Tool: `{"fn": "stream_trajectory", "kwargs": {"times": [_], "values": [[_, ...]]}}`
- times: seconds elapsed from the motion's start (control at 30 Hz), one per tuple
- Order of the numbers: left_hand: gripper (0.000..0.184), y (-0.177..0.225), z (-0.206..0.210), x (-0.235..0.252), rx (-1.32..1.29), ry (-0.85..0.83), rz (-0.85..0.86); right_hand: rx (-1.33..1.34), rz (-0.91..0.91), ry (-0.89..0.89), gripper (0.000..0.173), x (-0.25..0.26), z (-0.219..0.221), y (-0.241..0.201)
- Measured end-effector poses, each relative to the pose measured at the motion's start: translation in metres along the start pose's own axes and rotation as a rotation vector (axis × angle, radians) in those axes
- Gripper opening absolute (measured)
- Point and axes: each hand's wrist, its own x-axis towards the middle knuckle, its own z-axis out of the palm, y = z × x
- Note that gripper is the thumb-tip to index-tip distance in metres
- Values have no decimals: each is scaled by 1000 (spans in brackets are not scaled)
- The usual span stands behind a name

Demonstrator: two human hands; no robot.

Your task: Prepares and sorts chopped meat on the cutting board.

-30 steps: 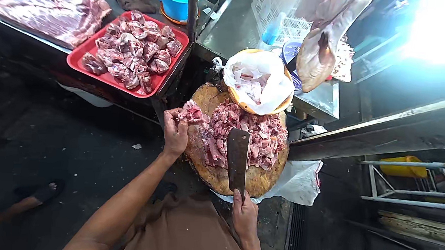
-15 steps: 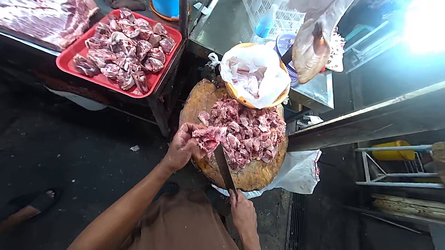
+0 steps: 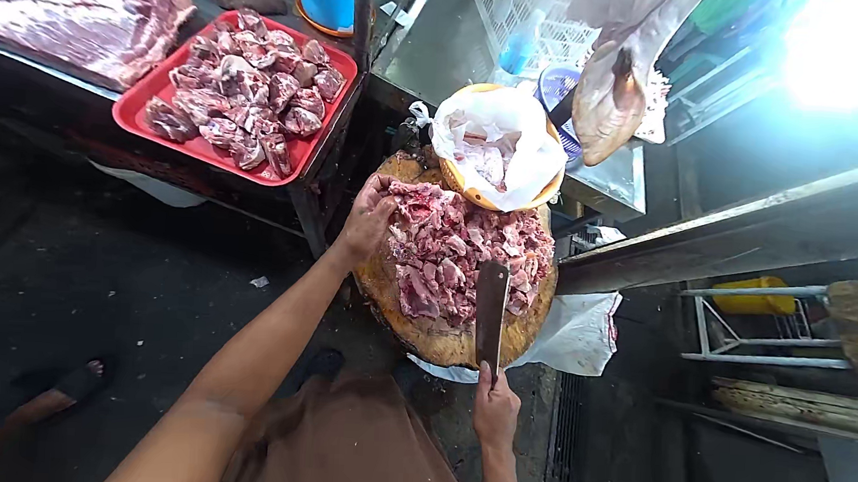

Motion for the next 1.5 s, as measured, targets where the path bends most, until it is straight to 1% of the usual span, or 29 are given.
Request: {"fn": "stream_trajectory", "kwargs": {"times": [0.03, 0.1, 0.13, 0.17, 0.2, 0.23, 0.3, 0.33, 0.4, 0.47, 0.53, 0.63, 0.7, 0.8, 0.83, 0.9, 0.97, 1.0, 1.03, 1.1, 1.13, 1.2, 1.27, 1.3, 1.33, 1.37, 1.43, 1.47, 1.5], "values": [[21, -13, -2, 6, 141, 25, -56, -21, 33, -15, 53, -6, 6, 2], [31, -41, -6, -1, 617, 54, -124, -57, 68, -11, 53, -15, 16, 4], [38, -54, -7, -15, 857, 43, -74, -73, 74, -6, 53, -16, 18, 3], [45, -67, -8, -32, 1021, 26, 15, -87, 75, 3, 53, -15, 18, 3], [48, -76, -6, -50, 1110, -17, 107, -96, 79, 7, 54, -14, 18, 3], [48, -80, -3, -68, 1152, -106, 173, -98, 91, 2, 56, -13, 18, 3], [45, -81, 4, -98, 1246, -354, 206, -84, 116, -11, 56, -16, 18, 5], [45, -82, 5, -109, 1266, -423, 234, -63, 122, -14, 54, -18, 17, 6], [51, -84, 6, -120, 1244, -449, 281, -16, 117, -9, 49, -18, 15, 10], [61, -78, 5, -128, 1273, -501, 245, 21, 98, 12, 45, -22, 19, 16], [56, -80, 7, -139, 1267, -505, 229, 45, 66, 38, 42, -25, 24, 21], [38, -97, 10, -154, 1328, -309, 258, 100, 21, 31, 34, -28, 26, 20], [34, -103, 18, -156, 1310, -145, 224, 109, -24, 5, 35, -30, 23, 19], [35, -90, 27, -148, 1062, 90, 148, 179, -93, -6, 32, -34, 24, 16], [36, -83, 28, -145, 987, 147, 188, 204, -115, 15, 29, -36, 26, 16], [35, -72, 30, -142, 839, 234, 367, 248, -152, 65, 25, -44, 27, 18], [31, -56, 32, -139, 715, 275, 533, 280, -170, 71, 25, -51, 21, 16], [27, -49, 33, -138, 663, 281, 593, 264, -149, 28, 26, -54, 15, 14], [22, -44, 33, -137, 619, 280, 644, 210, -101, -75, 29, -55, 6, 10], [16, -39, 34, -140, 562, 261, 703, 38, 28, -377, 37, -49, -12, 1], [13, -39, 33, -145, 547, 245, 717, -40, 52, -464, 39, -49, -12, 0], [13, -46, 31, -150, 562, 211, 745, -91, 71, -518, 41, -47, -8, 5], [15, -57, 31, -149, 629, 178, 761, -39, 131, -565, 45, -41, -4, 10], [17, -66, 29, -148, 702, 141, 735, -3, 169, -587, 46, -39, -1, 12], [19, -76, 26, -147, 813, 82, 671, 29, 200, -603, 47, -39, 2, 15], [22, -85, 24, -146, 969, -10, 556, 57, 218, -610, 48, -39, 3, 16], [27, -98, 23, -147, 1265, -261, 221, 55, 211, -594, 49, -43, -2, 13], [30, -103, 21, -148, 1300, -299, 130, 44, 193, -577, 48, -41, -4, 9], [32, -105, 17, -153, 1312, -272, 116, 33, 174, -567, 47, -38, -4, 6]]}}
